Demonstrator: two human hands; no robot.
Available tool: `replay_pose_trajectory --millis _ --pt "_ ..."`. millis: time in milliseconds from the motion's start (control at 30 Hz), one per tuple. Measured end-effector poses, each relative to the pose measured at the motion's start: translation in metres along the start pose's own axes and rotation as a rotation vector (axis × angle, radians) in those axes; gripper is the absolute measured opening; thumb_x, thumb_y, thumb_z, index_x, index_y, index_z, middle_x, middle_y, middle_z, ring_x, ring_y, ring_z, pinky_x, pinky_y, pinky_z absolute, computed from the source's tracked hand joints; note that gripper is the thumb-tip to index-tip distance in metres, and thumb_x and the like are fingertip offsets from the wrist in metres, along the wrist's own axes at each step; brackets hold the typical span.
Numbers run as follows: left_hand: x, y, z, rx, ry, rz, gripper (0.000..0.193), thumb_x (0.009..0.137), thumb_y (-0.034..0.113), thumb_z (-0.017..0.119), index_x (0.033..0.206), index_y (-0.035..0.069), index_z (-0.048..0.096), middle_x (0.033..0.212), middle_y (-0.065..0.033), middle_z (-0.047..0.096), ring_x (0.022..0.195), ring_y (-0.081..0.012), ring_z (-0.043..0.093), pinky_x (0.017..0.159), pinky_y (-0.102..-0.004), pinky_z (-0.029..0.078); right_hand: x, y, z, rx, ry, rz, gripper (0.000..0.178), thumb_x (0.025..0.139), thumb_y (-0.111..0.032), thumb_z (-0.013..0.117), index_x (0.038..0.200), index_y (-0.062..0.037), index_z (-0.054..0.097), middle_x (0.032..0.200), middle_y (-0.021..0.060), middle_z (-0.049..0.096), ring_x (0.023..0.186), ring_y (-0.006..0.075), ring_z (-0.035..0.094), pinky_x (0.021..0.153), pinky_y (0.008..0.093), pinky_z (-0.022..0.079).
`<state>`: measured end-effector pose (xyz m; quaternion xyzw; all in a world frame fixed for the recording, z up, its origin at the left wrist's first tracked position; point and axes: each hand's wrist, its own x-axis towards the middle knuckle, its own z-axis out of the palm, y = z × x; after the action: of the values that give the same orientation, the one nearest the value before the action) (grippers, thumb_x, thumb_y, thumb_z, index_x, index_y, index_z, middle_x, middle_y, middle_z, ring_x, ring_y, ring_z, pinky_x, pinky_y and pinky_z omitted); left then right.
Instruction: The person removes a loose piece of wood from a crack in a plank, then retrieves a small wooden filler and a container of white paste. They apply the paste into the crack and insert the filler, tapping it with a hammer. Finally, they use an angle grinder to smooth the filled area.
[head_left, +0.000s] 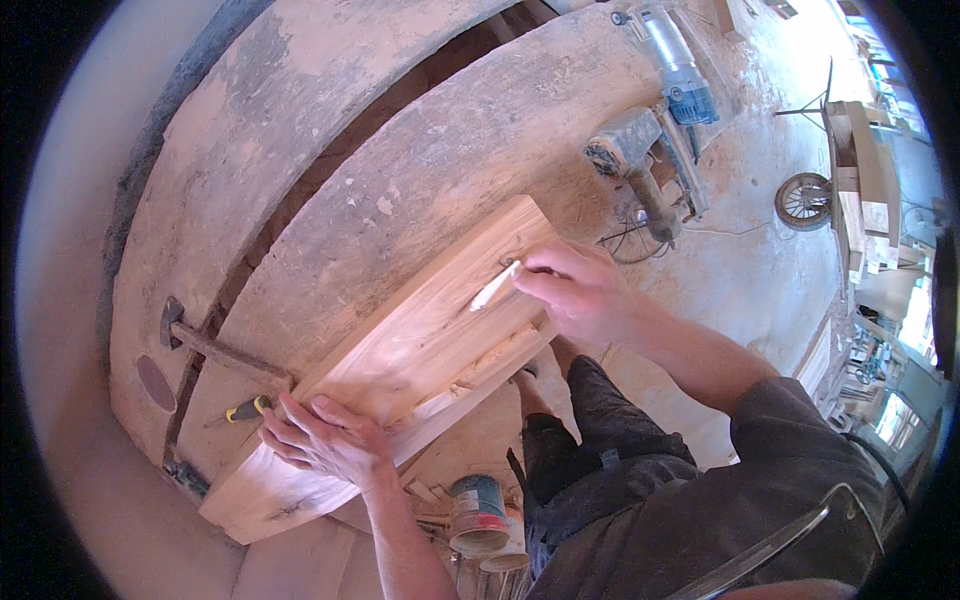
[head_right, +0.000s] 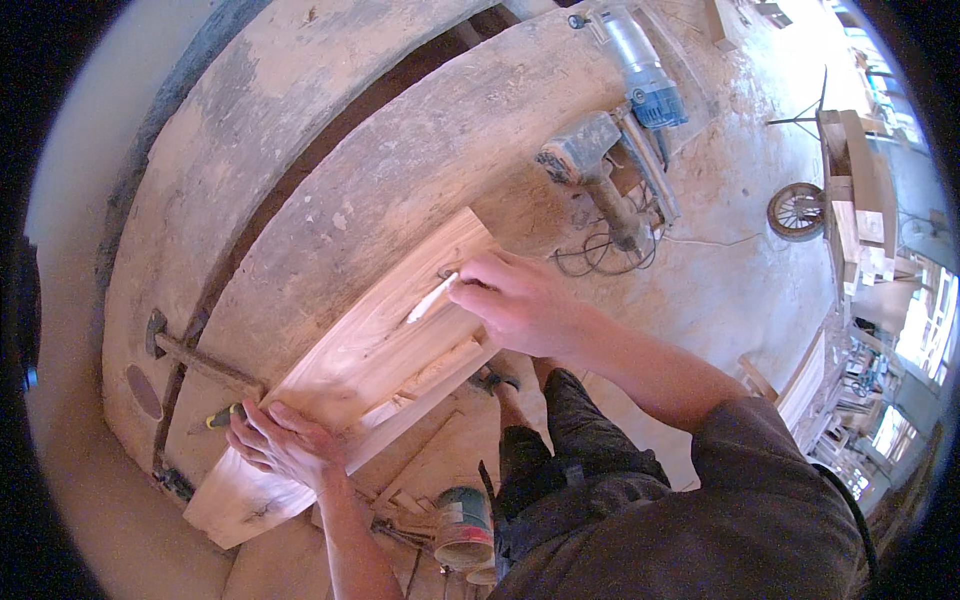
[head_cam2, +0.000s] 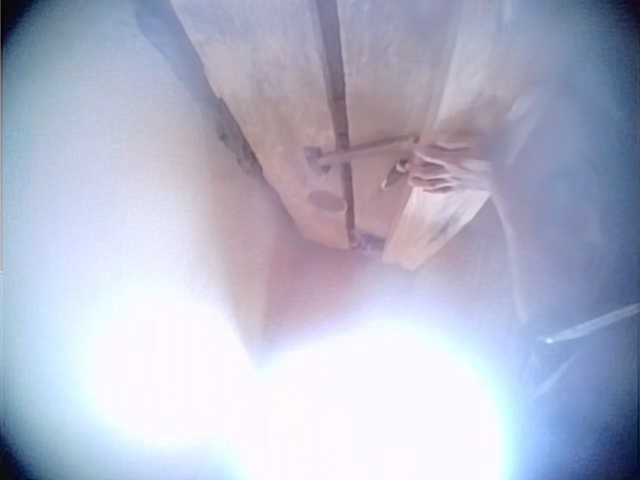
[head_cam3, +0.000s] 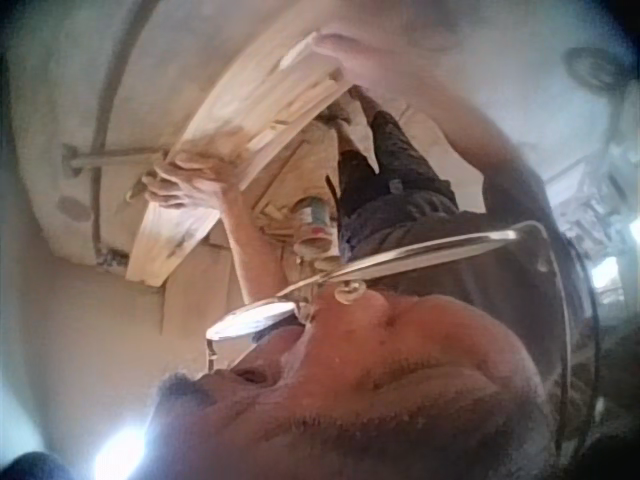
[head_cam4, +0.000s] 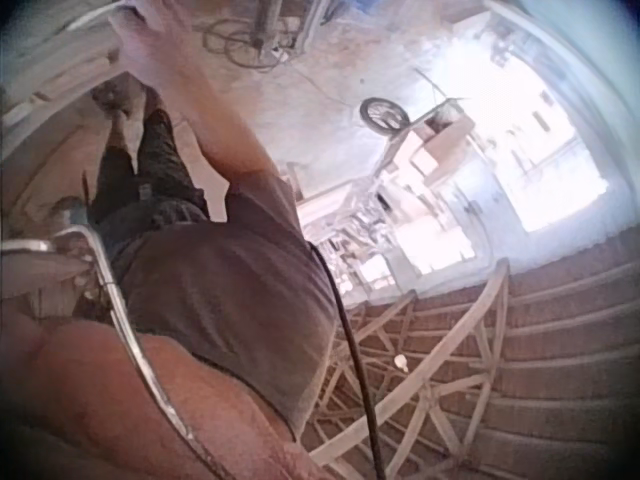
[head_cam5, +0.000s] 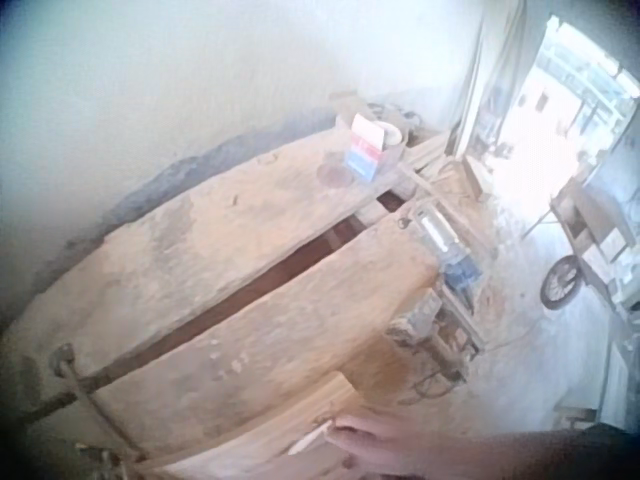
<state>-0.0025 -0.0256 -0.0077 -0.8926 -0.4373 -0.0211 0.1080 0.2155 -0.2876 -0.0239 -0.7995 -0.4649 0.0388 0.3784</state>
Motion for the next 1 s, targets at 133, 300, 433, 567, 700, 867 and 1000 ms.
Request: replay_pose_trajectory --millis 133,300,433,567,700,867,1000 --pt "-0.001 0.0 0.001 0.004 0.0 -0.001 0.053 0.107 0.038 0.04 0.141 0.0 0.054 0.155 -0.0253 0.039 0.145 -0.0448 0.03 0.119 -0.0573 0.021 0.013 0.0 0.002 -0.029 -0.078 -0.071 0.027 0.069 0.003 0.07 0.095 -0.0007 0.066 0.094 0.0091 0.058 0.082 0.0255 0.064 0.066 0.0359 0.055" --pt "-0.002 -0.001 0.004 0.008 0.011 -0.016 0.052 0.107 0.037 0.041 0.142 0.001 0.054 0.155 -0.025 0.039 0.146 -0.0449 0.029 0.12 -0.0576 0.02 0.018 0.004 -0.001 -0.07 -0.166 -0.162 0.034 0.065 0.002 0.071 0.098 0.0018 0.066 0.094 0.0093 0.057 0.082 0.0253 0.063 0.062 0.0357 0.054" --pt "-0.002 -0.002 0.004 -0.011 0.04 0.006 0.051 0.106 0.037 0.042 0.142 0.003 0.053 0.154 -0.0252 0.039 0.147 -0.045 0.028 0.12 -0.0584 0.02 0.023 0.006 -0.007 -0.103 -0.23 -0.263 0.03 0.067 -0.004 0.072 0.096 0.003 0.064 0.091 0.01 0.054 0.079 0.0255 0.062 0.061 0.0359 0.053" --pt "-0.002 0.0 0.001 -0.016 0.004 -0.015 0.05 0.106 0.036 0.043 0.143 0.004 0.053 0.154 -0.025 0.04 0.147 -0.045 0.028 0.12 -0.0583 0.02 0.024 0.007 -0.01 -0.126 -0.274 -0.357 0.026 0.07 -0.004 0.072 0.094 0.0038 0.064 0.088 0.0107 0.053 0.075 0.0253 0.061 0.058 0.0363 0.053" --pt "-0.003 -0.001 0.002 -0.013 0.012 -0.028 0.05 0.106 0.037 0.044 0.143 0.005 0.053 0.155 -0.0243 0.039 0.148 -0.0448 0.027 0.12 -0.058 0.02 0.021 0.005 -0.011 -0.054 -0.268 -0.384 0.024 0.071 -0.004 0.071 0.092 0.0041 0.065 0.086 0.0103 0.053 0.073 0.0247 0.061 0.056 0.0366 0.053" --pt "-0.004 -0.003 0.003 -0.022 0.01 -0.031 0.05 0.105 0.038 0.044 0.143 0.006 0.054 0.157 -0.0235 0.038 0.149 -0.0445 0.025 0.121 -0.0581 0.018 0.033 -0.001 -0.007 -0.073 -0.214 -0.249 0.024 0.071 -0.003 0.071 0.094 0.0037 0.066 0.088 0.0099 0.055 0.075 0.0247 0.063 0.058 0.0369 0.054" --pt "-0.004 -0.001 0.005 -0.035 0.007 -0.037 0.051 0.105 0.038 0.044 0.144 0.007 0.053 0.156 -0.0236 0.038 0.15 -0.0449 0.025 0.121 -0.0582 0.017 0.025 -0.002 0.002 -0.101 -0.27 -0.312 0.03 0.069 0.0 0.072 0.097 0.0044 0.065 0.092 0.0111 0.057 0.077 0.0258 0.064 0.06 0.0367 0.055"
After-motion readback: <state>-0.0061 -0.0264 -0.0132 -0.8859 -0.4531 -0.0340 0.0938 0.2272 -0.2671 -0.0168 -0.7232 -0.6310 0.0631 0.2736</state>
